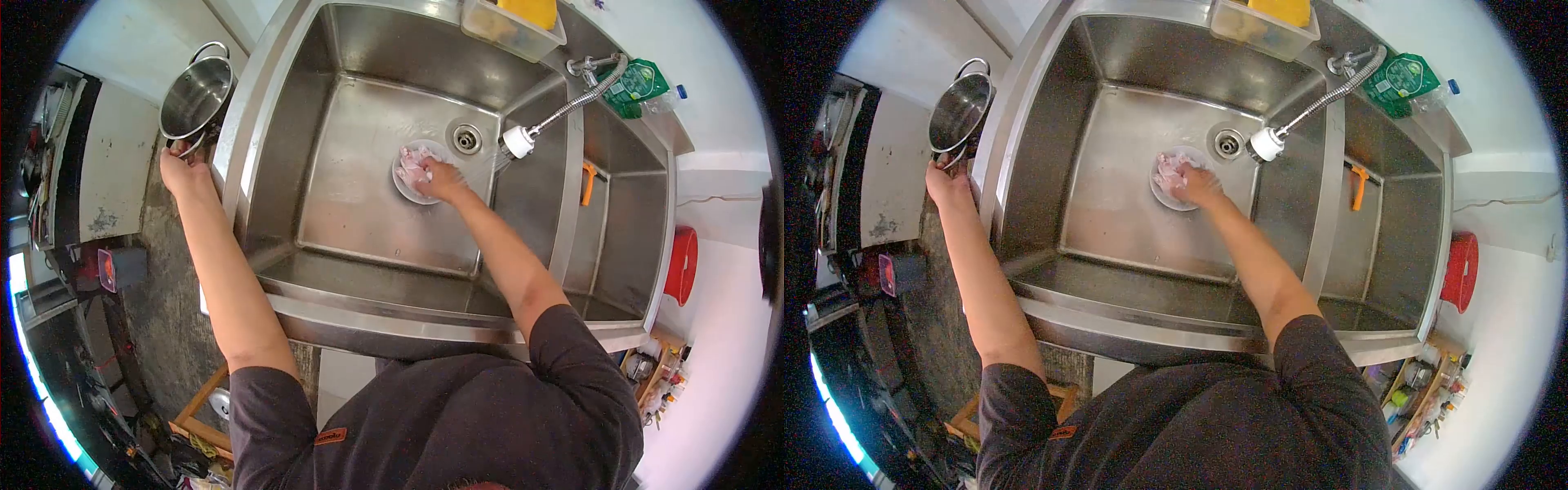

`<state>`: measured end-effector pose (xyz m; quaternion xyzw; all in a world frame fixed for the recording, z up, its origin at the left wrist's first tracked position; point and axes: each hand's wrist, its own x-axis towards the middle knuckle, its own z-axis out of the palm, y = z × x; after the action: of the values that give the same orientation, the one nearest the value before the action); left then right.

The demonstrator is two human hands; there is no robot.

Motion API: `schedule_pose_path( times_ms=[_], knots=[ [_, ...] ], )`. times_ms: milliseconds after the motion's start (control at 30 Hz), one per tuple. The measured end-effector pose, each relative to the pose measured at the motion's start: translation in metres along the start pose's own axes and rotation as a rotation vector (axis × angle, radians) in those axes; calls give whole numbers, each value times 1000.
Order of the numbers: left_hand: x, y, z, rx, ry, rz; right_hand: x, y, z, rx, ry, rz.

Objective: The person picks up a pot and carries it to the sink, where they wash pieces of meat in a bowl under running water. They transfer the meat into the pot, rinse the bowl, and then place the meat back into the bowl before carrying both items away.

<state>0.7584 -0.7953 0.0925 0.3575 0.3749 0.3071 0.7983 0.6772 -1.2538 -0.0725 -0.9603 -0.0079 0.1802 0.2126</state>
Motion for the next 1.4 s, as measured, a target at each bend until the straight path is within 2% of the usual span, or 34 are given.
schedule_pose_path(
  times_ms=[133,200,233,300,333,400,433,500,633,700,733,800,833,900,1000,1133,1200,1300,1400],
  knots=[
    [8,-2,-2,-15,-16,-6,2,-1,18,-33,91,-23],
    [9,-2,-2,1,-14,-26,4,2,4,34,-63,56],
    [7,-1,-1,3,-11,-25,5,7,-3,34,-67,55],
    [3,-1,0,-1,18,4,5,16,-22,84,-305,-100],
    [3,-1,-1,-1,20,2,1,9,-37,82,-307,-99],
    [5,-2,-2,4,16,0,-7,-7,-69,57,-451,14],
    [8,-2,-3,4,15,0,-4,-1,-67,57,-450,15],
    [11,-1,-4,-6,-24,-28,4,10,-58,43,-329,-128],
    [1,0,2,-1,-4,-24,3,17,-28,-49,-278,-198],
    [-4,1,3,5,-1,-22,12,28,-8,194,-86,-7],
    [-2,1,1,5,5,-21,18,33,-5,193,-90,-9],
    [2,0,0,8,-15,-29,26,46,-5,-46,23,129],
    [-1,1,1,9,-15,-28,21,37,-12,-45,23,129],
    [-6,3,4,20,6,-27,8,21,-25,-65,-110,143],
    [-10,3,6,33,33,-1,7,19,-2,-101,-14,120],
    [-5,1,3,18,13,-22,12,24,20,-68,-4,148],
    [-2,0,2,4,5,-22,14,29,22,-32,-150,56],
    [2,0,-2,34,-23,-3,12,24,33,-94,-200,143],
    [6,-1,-2,33,-29,-32,2,9,26,-117,-173,127]
  ],
)
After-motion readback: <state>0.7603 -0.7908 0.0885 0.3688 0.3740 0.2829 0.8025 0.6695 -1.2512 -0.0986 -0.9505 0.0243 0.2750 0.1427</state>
